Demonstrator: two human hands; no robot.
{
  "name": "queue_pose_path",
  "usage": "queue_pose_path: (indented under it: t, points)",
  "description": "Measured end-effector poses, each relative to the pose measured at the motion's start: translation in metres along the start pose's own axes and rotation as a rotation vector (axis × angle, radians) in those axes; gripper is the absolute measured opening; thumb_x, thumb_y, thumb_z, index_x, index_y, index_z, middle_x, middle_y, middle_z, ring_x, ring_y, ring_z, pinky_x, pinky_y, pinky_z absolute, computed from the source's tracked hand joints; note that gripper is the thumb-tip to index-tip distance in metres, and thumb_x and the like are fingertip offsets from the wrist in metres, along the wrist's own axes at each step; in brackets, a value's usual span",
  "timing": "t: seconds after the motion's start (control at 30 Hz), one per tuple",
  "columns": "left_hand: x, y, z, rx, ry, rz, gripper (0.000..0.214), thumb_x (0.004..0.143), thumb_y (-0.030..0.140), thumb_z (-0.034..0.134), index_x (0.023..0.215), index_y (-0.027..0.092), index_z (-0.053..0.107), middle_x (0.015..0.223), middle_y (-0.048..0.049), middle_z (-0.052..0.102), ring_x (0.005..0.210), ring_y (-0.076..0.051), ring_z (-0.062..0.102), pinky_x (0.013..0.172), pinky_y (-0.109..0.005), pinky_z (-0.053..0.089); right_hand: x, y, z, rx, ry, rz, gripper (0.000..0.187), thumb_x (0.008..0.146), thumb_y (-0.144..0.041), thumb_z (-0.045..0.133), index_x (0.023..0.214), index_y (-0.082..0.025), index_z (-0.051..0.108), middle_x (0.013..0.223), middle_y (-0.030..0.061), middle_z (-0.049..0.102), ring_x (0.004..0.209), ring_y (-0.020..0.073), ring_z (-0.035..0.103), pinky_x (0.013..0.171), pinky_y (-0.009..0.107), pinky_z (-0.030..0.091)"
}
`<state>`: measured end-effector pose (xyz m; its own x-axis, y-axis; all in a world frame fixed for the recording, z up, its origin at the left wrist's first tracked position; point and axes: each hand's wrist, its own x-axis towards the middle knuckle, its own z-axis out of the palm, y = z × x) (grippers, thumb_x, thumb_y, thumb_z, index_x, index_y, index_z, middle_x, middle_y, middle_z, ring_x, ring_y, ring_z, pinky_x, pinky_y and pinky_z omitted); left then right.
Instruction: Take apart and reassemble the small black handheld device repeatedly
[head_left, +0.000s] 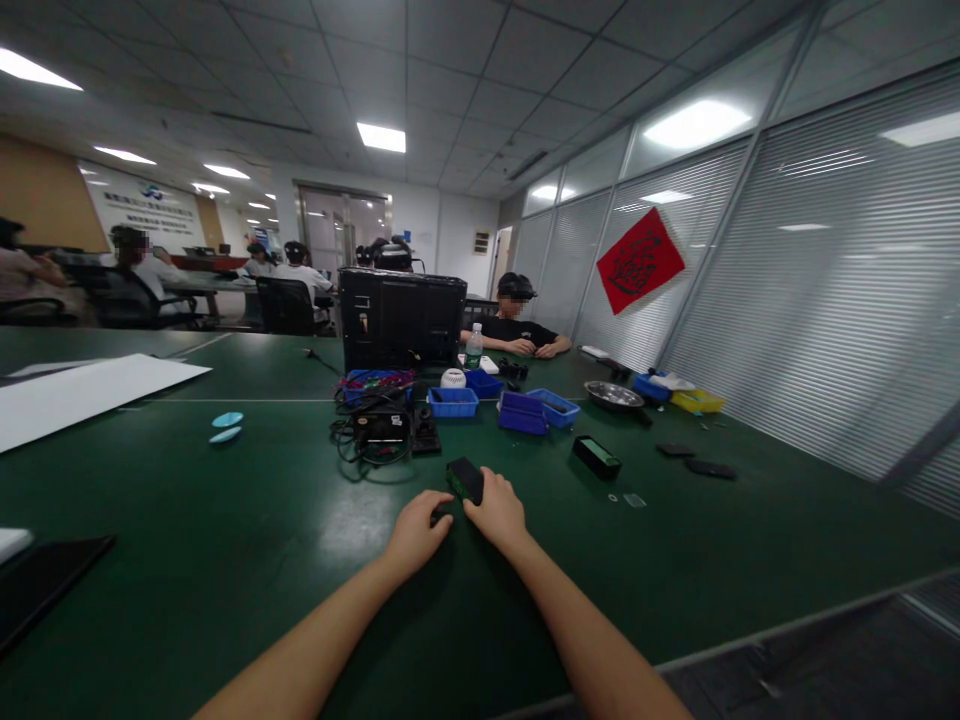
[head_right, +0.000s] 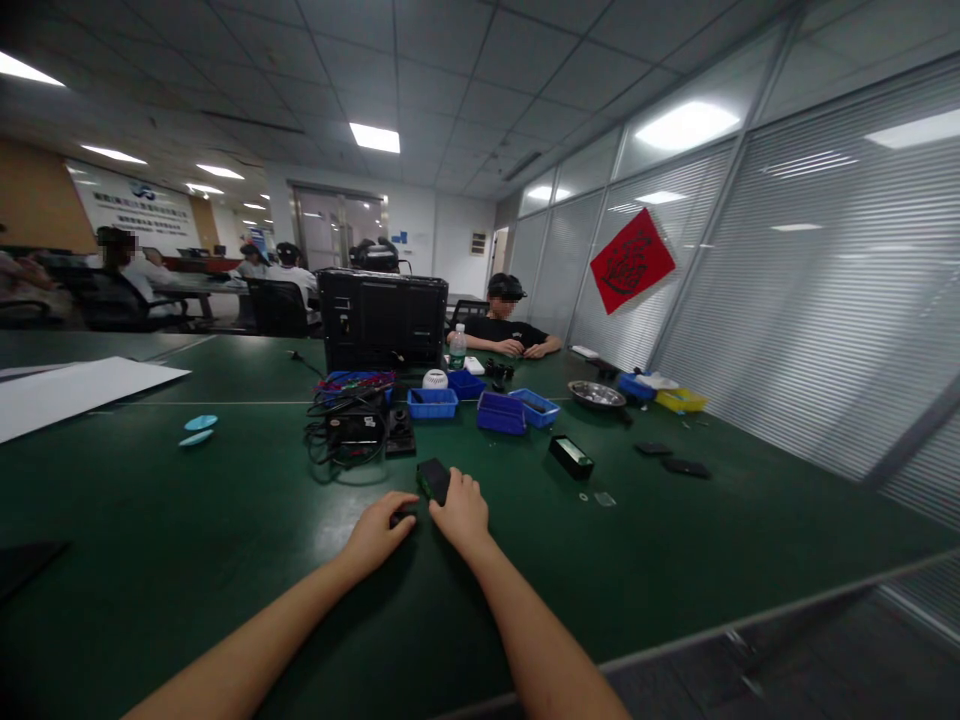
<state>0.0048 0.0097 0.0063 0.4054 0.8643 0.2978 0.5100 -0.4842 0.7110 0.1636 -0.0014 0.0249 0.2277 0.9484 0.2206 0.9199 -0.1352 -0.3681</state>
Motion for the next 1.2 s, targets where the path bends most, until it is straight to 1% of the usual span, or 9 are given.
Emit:
queue_pose_path:
  t: [0.13, 0.27, 0.53, 0.63, 0.77, 0.87, 0.97, 1.1, 1.2]
  points:
    - [0.002, -0.003, -0.001, -0.067, 0.052, -0.041, 0.03, 0.071, 0.018, 0.048, 0.099, 0.019, 0.059, 0.094, -0.0038, 0.06, 0.081, -0.014, 0.056, 0.069, -0.024, 0.046, -0.001, 0.0, -0.004, -0.058, -0.05, -0.001, 0.049, 0.069, -0.035, 0.054, 0.112, -0.014, 0.047, 0.101, 0.0113, 0.055, 0.097, 0.0249, 0.049, 0.076, 0.032, 0.039]
    - [0.005, -0.009, -0.001, -0.079, 0.134, -0.092, 0.029, 0.072, 0.017, 0.047, 0.098, 0.018, 0.059, 0.09, -0.0037, 0.059, 0.08, -0.013, 0.056, 0.07, -0.025, 0.046, -0.005, -0.005, -0.006, -0.115, 0.017, -0.079, 0.042, 0.07, -0.027, 0.054, 0.109, -0.014, 0.048, 0.099, 0.0121, 0.055, 0.093, 0.0247, 0.05, 0.077, 0.035, 0.038]
    - [0.007, -0.018, -0.001, -0.117, 0.222, -0.138, 0.03, 0.073, 0.015, 0.048, 0.102, 0.018, 0.055, 0.099, -0.0051, 0.057, 0.084, -0.013, 0.056, 0.075, -0.026, 0.047, -0.018, -0.019, 0.002, -0.137, 0.156, -0.443, 0.049, 0.071, -0.012, 0.054, 0.119, -0.021, 0.043, 0.111, 0.0137, 0.045, 0.097, 0.0251, 0.043, 0.075, 0.036, 0.042]
    - [0.008, -0.018, -0.002, -0.108, 0.226, -0.147, 0.028, 0.073, 0.014, 0.047, 0.1, 0.017, 0.055, 0.097, -0.0054, 0.058, 0.084, -0.013, 0.056, 0.077, -0.027, 0.046, -0.021, -0.024, 0.002, -0.159, 0.143, -0.574, 0.049, 0.075, -0.016, 0.052, 0.122, -0.023, 0.042, 0.114, 0.0141, 0.044, 0.097, 0.0253, 0.042, 0.076, 0.037, 0.042]
    - [0.009, -0.018, -0.002, -0.104, 0.221, -0.167, 0.027, 0.071, 0.011, 0.047, 0.097, 0.015, 0.055, 0.094, -0.0055, 0.059, 0.082, -0.012, 0.056, 0.078, -0.026, 0.045, -0.025, -0.028, -0.003, -0.174, 0.1, -0.637, 0.057, 0.07, -0.032, 0.063, 0.122, -0.023, 0.043, 0.117, 0.0136, 0.043, 0.098, 0.0271, 0.041, 0.077, 0.039, 0.041]
    - [0.01, -0.018, -0.002, -0.111, 0.224, -0.177, 0.025, 0.071, 0.012, 0.047, 0.095, 0.015, 0.054, 0.092, -0.0054, 0.059, 0.081, -0.012, 0.056, 0.077, -0.026, 0.045, -0.027, -0.029, -0.005, -0.139, 0.055, -0.655, 0.061, 0.067, -0.041, 0.064, 0.121, -0.023, 0.044, 0.118, 0.0133, 0.042, 0.101, 0.0278, 0.04, 0.078, 0.04, 0.041]
    - [0.009, -0.019, -0.002, -0.116, 0.229, -0.179, 0.023, 0.072, 0.013, 0.046, 0.094, 0.015, 0.055, 0.092, -0.0054, 0.059, 0.081, -0.013, 0.056, 0.078, -0.027, 0.045, -0.027, -0.027, -0.003, -0.008, 0.045, -0.621, 0.053, 0.072, -0.042, 0.058, 0.12, -0.024, 0.046, 0.118, 0.0109, 0.043, 0.103, 0.0254, 0.041, 0.081, 0.037, 0.041]
    - [0.009, -0.019, -0.004, -0.129, 0.239, -0.157, 0.021, 0.077, 0.021, 0.043, 0.094, 0.015, 0.055, 0.093, -0.0059, 0.06, 0.086, -0.015, 0.056, 0.081, -0.03, 0.044, -0.017, -0.018, 0.005, 0.302, 0.074, -0.45, 0.039, 0.084, -0.031, 0.039, 0.12, -0.02, 0.045, 0.113, 0.0087, 0.047, 0.097, 0.018, 0.049, 0.084, 0.031, 0.042]
    - [0.008, -0.019, -0.004, -0.152, 0.265, -0.145, 0.027, 0.08, 0.03, 0.041, 0.097, 0.015, 0.054, 0.095, -0.0072, 0.06, 0.086, -0.016, 0.057, 0.082, -0.032, 0.044, -0.008, -0.01, 0.012, 0.489, 0.08, -0.319, 0.037, 0.086, -0.025, 0.032, 0.119, -0.019, 0.047, 0.108, 0.0083, 0.051, 0.097, 0.0169, 0.051, 0.085, 0.031, 0.042]
